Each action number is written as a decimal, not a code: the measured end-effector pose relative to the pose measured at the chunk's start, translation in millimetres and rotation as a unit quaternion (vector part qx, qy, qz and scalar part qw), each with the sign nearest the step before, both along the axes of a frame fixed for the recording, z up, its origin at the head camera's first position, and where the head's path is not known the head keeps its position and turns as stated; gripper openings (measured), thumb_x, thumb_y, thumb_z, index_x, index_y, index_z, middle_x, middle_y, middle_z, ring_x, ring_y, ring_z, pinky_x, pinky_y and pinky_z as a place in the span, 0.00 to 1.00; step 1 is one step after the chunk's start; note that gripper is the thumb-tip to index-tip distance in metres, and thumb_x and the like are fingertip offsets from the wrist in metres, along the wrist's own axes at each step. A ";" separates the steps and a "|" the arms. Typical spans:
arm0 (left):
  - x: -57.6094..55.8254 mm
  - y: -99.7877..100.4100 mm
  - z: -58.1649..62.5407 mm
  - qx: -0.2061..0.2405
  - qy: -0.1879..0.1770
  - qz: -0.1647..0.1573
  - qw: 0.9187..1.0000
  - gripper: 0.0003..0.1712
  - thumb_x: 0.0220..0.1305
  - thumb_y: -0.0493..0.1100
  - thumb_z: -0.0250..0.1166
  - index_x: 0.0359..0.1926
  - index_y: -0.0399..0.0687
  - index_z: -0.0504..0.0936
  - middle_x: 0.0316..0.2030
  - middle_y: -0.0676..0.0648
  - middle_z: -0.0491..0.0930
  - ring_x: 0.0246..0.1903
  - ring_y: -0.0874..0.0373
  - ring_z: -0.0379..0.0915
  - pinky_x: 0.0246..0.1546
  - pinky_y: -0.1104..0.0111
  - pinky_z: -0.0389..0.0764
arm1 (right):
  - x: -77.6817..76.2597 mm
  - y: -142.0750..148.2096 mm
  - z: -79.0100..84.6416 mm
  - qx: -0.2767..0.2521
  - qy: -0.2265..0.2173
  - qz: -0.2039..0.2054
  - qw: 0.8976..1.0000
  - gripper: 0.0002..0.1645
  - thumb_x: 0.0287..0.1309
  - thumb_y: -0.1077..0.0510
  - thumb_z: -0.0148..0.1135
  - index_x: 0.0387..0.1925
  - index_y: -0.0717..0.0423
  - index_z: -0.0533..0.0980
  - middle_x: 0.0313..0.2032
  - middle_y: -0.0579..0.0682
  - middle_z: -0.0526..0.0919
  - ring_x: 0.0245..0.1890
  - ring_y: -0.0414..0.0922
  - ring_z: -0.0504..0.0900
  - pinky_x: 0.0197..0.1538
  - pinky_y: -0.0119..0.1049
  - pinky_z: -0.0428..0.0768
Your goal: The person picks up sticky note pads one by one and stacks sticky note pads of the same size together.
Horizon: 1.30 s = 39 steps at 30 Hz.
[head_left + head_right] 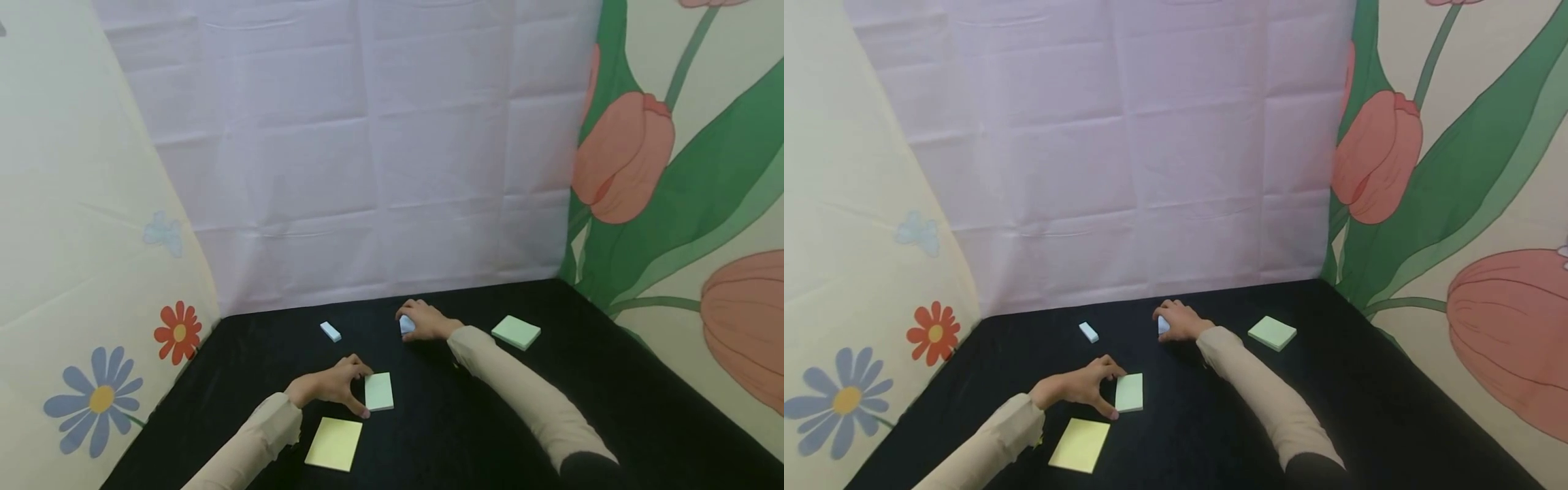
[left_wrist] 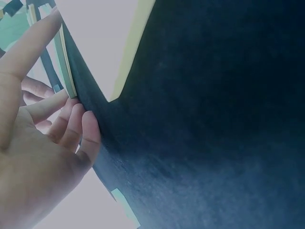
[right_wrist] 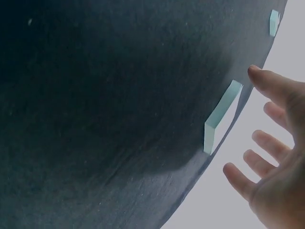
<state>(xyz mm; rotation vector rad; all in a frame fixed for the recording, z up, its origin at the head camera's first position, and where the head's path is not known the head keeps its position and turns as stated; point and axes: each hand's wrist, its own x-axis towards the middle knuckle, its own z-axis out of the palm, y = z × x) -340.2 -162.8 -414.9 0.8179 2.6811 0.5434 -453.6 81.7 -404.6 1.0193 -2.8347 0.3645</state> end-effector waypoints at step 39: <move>-2.0 -0.1 -1.5 -0.001 0.006 -0.001 1.000 0.42 0.35 0.57 0.73 0.54 0.52 0.69 0.45 0.54 0.60 0.47 0.56 0.57 0.42 0.62 0.67 | -23.1 9.5 -13.6 -0.015 -0.091 -0.081 0.992 0.43 0.44 0.44 0.65 0.61 0.52 0.60 0.54 0.53 0.67 0.48 0.50 0.65 0.45 0.45 0.67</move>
